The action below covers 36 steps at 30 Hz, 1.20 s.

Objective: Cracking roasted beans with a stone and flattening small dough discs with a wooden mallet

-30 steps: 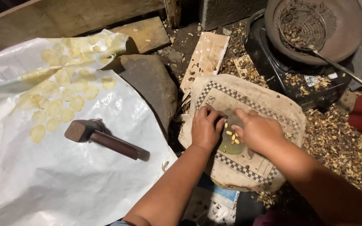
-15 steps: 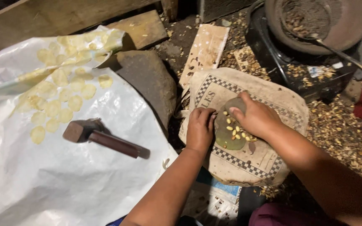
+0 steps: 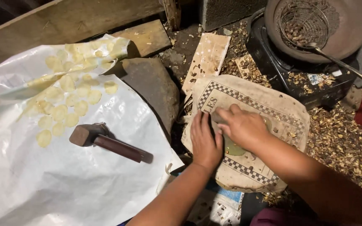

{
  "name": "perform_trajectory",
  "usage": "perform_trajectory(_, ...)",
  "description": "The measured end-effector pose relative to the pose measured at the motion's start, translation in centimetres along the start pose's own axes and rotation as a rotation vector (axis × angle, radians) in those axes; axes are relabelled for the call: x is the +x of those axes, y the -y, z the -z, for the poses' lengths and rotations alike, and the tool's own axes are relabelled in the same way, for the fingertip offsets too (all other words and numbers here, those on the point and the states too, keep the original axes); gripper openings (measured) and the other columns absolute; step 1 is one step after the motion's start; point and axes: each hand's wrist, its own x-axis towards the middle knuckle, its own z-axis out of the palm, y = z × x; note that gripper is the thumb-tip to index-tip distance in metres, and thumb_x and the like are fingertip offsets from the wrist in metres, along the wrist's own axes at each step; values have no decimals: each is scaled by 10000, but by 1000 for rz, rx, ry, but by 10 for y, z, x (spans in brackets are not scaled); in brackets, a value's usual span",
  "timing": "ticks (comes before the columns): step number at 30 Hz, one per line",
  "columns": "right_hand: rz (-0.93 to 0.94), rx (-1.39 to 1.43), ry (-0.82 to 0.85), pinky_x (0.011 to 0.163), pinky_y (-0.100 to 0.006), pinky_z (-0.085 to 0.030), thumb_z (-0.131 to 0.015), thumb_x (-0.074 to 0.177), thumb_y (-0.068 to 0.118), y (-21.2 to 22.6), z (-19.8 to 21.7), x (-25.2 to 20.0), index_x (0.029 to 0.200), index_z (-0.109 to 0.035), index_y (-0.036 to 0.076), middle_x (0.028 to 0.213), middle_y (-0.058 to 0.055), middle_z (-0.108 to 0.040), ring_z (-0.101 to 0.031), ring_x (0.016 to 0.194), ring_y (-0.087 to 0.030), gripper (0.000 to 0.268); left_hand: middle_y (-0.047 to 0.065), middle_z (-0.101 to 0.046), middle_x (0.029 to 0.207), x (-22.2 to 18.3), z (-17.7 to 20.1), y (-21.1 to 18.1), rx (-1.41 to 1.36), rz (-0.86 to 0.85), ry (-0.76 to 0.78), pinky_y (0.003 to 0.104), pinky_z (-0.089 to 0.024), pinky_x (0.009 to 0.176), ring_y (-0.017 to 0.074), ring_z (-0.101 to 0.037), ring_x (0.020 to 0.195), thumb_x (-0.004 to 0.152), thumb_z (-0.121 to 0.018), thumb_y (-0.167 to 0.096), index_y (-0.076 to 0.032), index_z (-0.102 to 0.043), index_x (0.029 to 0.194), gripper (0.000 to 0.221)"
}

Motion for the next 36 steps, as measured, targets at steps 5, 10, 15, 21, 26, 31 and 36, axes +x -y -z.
perform_trajectory(5,-80,27,107,889,-591,-558,-509,968,471,-16,4,14,1455,-390,271,1183,-179,-661,-712,1062,-450,540,338,-119,1656,-7,-15,9,19,-73,134,668,-45,1214,485,-78,1552,1045,-546,-314,35,-191,1589,738)
perform_trajectory(10,-225,148,237,971,-588,-515,-489,987,482,-33,-15,24,1447,-390,258,1288,-219,-671,-663,1192,-450,521,297,-93,1679,-4,-31,22,127,-104,121,658,-63,1223,468,-47,1568,1041,-513,-408,-16,-191,1608,761)
perform_trajectory(15,-155,63,196,924,-598,-533,-476,985,487,-16,-21,27,1391,-411,218,1176,-232,-701,-697,1084,-475,491,297,-118,1677,-6,-32,21,176,-112,119,642,-78,1225,468,-49,1566,1051,-490,-415,-19,-198,1615,748)
perform_trajectory(21,3,-204,96,811,-546,-584,-516,960,479,-18,-25,22,1322,-461,261,1072,-127,-681,-756,926,-392,426,261,-49,1699,-4,-32,24,177,-85,179,613,-92,1240,444,-9,1576,1043,-478,-417,-41,-116,1637,789)
perform_trajectory(26,32,-102,113,885,-573,-566,-490,977,458,-23,8,9,1481,-390,290,1238,-154,-644,-730,1033,-425,540,280,-33,1699,-2,-32,25,133,-54,190,599,-98,1256,447,-20,1582,1045,-478,-456,-7,-57,1635,853)
perform_trajectory(31,-61,45,102,637,-377,-477,-421,1008,476,-4,38,0,1274,-577,348,1382,-93,-571,-631,788,-274,333,278,-4,1700,-6,-5,8,226,-12,240,584,-66,1262,421,-2,1587,1038,-476,-506,-5,-29,1632,896)
perform_trajectory(36,46,-346,-306,843,-494,-571,-608,960,297,-96,-28,5,1504,-472,318,1363,-125,-542,-704,1005,-375,561,234,16,1708,-37,49,-54,146,-34,383,541,-41,1262,365,4,1583,1013,-429,-574,-68,-75,1642,881)
